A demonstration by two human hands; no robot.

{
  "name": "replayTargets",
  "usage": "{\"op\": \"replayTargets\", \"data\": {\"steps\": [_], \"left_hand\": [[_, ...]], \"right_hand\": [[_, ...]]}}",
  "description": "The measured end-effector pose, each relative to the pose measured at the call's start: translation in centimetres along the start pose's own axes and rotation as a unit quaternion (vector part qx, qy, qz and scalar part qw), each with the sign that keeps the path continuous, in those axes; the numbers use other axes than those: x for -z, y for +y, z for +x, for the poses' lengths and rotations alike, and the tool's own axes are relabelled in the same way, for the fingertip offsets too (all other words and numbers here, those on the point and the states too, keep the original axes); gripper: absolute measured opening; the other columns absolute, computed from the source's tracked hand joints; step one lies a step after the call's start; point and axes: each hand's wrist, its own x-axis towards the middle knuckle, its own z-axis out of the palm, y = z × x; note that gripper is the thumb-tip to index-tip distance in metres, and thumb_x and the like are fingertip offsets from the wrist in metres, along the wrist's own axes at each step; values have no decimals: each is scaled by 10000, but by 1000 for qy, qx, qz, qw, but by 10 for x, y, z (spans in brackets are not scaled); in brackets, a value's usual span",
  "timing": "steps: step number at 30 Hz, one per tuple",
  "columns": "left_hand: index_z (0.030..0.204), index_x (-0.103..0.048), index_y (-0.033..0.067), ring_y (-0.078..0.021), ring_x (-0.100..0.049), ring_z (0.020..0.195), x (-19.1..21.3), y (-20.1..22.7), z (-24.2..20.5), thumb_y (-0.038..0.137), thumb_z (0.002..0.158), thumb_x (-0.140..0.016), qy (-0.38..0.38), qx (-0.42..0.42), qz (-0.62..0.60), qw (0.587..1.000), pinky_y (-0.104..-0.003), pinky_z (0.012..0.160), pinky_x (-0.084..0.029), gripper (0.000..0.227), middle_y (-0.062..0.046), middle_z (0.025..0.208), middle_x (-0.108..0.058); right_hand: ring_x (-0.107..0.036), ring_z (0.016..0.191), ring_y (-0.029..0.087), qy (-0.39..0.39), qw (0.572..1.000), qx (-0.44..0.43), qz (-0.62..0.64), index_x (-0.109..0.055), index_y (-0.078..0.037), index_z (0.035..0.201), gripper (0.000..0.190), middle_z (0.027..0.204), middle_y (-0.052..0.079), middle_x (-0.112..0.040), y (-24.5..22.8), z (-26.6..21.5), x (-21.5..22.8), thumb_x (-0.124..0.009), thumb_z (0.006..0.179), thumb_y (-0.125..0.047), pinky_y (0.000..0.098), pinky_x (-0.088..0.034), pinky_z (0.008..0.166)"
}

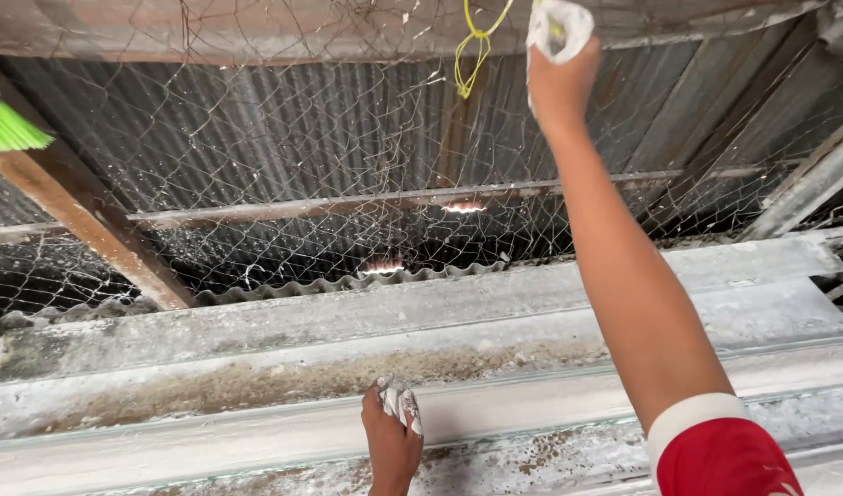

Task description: Applying and smoothing gypsum paste or plaster over fiberglass strands on a mold.

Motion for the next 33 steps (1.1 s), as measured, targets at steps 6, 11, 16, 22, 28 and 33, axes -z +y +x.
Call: {"op": "replayTargets", "data": {"steps": [6,11,16,22,28,33], "left_hand": [[1274,-557,-54,-452,-489,1248,13,3,-2,136,925,-632,2,0,5,1000,-495,1059,-380,404,-283,1372,-488],[1238,-632,8,-372,-622,1054,73,43,2,62,962,-548,-15,68,-100,993,-411,955,-499,294,-223,1218,-619],[1281,-612,2,-229,-644,1009,142,36,-7,46,1008,-511,58,62,-212,974,-320,909,-501,295,-152,1133,-682],[1106,-698,-11,-138,-625,881,231,-30,-40,120,1015,-564,39,251,-299,920,-318,806,-520,209,-73,968,-729],[1033,-721,-19,-112,-637,806,341,-109,-84,70,964,-645,148,279,-336,888,-314,739,-538,135,-57,891,-747],[1035,-738,-54,-127,-659,833,472,-160,-108,-39,887,-586,168,288,-226,915,-325,735,-545,213,-117,906,-785]], "right_hand": [[-683,1003,208,1,910,-151,385,-555,-5,1299,354,1227,160,-695,-78,3,34,-706,987,63,319,-558,800],[-704,978,191,-355,774,-208,480,-552,-35,1149,226,1097,129,-715,-172,-176,47,-700,987,22,330,-588,815],[-680,1002,135,-568,650,-297,408,-625,-18,1051,195,1032,59,-700,-251,-364,61,-753,906,1,306,-565,902],[-671,1006,114,-629,581,-363,369,-689,4,1153,234,1073,35,-740,-341,-491,56,-660,921,4,294,-546,926],[-669,1038,130,-623,546,-452,331,-670,1,1236,305,1129,40,-724,-448,-612,20,-634,934,10,305,-543,934],[-672,1078,133,-584,491,-541,354,-625,-38,1302,414,1194,41,-705,-581,-691,-13,-623,891,10,299,-544,930]]}}
